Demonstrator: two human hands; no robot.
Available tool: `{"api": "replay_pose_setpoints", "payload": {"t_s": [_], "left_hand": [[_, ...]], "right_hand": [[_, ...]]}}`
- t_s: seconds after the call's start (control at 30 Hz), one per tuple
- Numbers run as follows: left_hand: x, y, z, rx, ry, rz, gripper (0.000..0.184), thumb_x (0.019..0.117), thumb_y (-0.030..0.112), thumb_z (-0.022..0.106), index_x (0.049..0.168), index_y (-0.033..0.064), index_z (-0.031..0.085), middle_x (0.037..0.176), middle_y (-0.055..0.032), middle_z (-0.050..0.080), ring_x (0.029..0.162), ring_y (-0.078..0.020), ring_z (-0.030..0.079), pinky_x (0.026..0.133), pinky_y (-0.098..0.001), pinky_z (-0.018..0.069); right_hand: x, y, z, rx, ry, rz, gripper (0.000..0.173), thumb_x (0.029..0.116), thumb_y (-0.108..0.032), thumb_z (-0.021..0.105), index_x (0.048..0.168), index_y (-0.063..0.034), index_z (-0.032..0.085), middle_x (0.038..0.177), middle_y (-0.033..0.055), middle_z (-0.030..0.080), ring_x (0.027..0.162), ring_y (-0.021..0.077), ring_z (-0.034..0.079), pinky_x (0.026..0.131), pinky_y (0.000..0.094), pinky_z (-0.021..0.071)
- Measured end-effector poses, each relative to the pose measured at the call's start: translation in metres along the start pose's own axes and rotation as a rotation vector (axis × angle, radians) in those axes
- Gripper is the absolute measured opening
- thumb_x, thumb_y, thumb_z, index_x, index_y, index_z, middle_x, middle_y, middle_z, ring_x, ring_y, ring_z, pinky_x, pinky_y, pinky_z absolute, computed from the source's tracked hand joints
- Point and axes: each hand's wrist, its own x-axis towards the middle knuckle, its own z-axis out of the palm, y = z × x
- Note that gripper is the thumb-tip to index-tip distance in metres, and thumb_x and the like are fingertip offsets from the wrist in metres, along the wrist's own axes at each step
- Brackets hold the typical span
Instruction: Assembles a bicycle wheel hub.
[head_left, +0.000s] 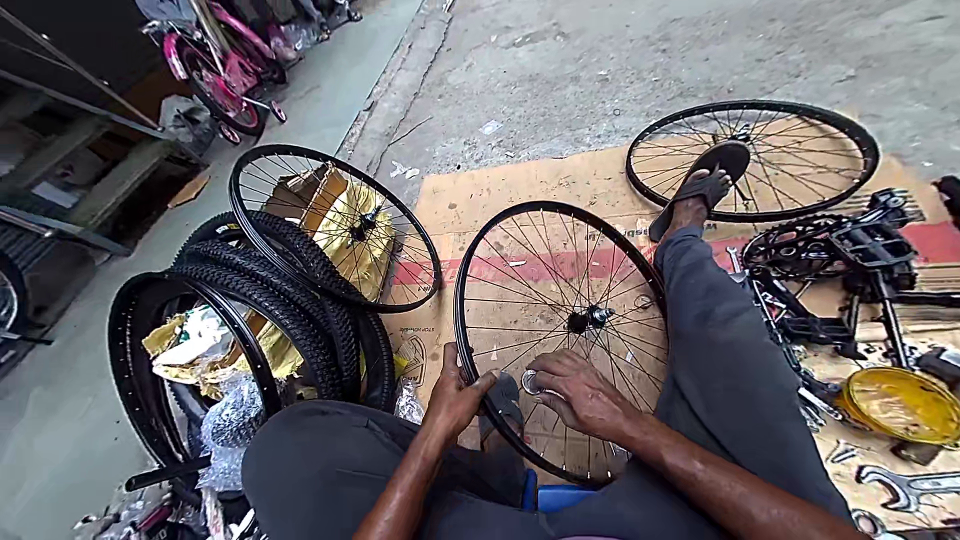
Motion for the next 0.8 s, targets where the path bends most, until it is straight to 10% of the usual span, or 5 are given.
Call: {"api": "replay_pose_setpoints", "payload": {"t_s": [0.17, 0.33, 0.8], "left_hand": [[0.004, 0.008, -0.001, -0.084, -0.019, 0.066, 0.058, 0.0903, 0.015, 0.079, 0.136, 0.0110, 0.043, 0.087, -0.0129, 0.068, 0.075, -0.0257, 0.070, 0.072, -0.0436, 0.0609], [0.054, 0.032, 0.001, -0.314, 0.024, -0.001, 0.054, 0.1010, 0.021, 0.065, 0.148, 0.0105, 0.039, 0.125, -0.0132, 0.064, 0.104, -0.0270, 0.068, 0.087, -0.0463, 0.0581], [0.062, 0.044, 0.018, -0.562, -0.091, 0.074, 0.054, 0.1069, 0.006, 0.047, 0.156, 0.0234, 0.032, 0.142, -0.0115, 0.061, 0.118, -0.0326, 0.067, 0.098, -0.0476, 0.0564]], "right_hand": [[0.006, -0.006, -0.003, -0.022, -0.063, -0.040, 0.022, 0.1042, -0.035, 0.055, 0.106, -0.0215, 0.073, 0.114, -0.0044, 0.068, 0.114, 0.0133, 0.062, 0.106, 0.0418, 0.0457], [0.007, -0.003, -0.017, 0.126, -0.231, -0.005, 0.022, 0.1064, -0.032, 0.051, 0.113, -0.0199, 0.069, 0.113, 0.0000, 0.066, 0.100, 0.0178, 0.064, 0.088, 0.0413, 0.0493], [0.005, 0.005, -0.030, 0.091, -0.249, -0.034, 0.030, 0.1062, -0.012, 0.047, 0.117, -0.0242, 0.072, 0.126, -0.0049, 0.069, 0.123, 0.0156, 0.062, 0.114, 0.0489, 0.0401]]}}
